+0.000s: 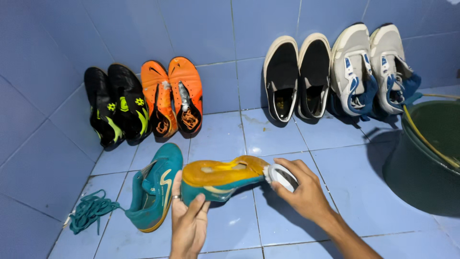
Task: The person cleans the upper and sole of a teal athletic shoe with a white cloth, holding and turning the shoe by hand to reach different sides.
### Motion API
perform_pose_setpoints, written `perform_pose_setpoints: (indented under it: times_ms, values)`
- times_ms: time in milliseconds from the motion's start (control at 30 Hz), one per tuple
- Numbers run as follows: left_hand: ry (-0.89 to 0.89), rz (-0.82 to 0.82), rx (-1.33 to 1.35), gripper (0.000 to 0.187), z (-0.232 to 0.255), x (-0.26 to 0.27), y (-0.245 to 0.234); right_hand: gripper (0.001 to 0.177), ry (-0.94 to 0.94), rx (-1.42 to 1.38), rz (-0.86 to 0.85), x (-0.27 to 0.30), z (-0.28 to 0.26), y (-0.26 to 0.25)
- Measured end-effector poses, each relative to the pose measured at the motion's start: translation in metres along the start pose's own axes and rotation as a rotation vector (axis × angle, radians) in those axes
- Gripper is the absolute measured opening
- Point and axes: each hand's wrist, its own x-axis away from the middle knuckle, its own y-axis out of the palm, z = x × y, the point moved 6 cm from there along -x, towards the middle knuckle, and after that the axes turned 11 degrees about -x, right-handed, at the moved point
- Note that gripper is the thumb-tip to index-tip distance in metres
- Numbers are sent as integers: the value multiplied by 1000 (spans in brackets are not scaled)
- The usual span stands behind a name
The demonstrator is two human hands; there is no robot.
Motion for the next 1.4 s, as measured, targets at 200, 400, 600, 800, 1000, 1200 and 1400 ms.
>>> perform_pose_setpoints:
  times_ms: [200,400,600,800,1000,1200,1400]
  values:
    - [-33,90,-67,73,5,-13,0,53,45,45,44,-8,17,-2]
    - [-52,114,84,68,-13,-30,-11,59,-8,56,27,-11,19,0]
    - [-47,188,79,72,-20,-35,-14,60,-137,64,72,0,34,-2]
    - [-46,213,49,70,-24,-34,-20,60,33,141,-2,3,33,-1]
    - [-31,214,58,67,-31,-44,-28,59,-140,72,-22,9,17,13]
    - [-28,207,49,69,-30,-44,-29,58,-138,16,-11,13,1,15]
    - [-26,210,62,67,-29,-44,-26,57,-48,91,38,7,32,-4]
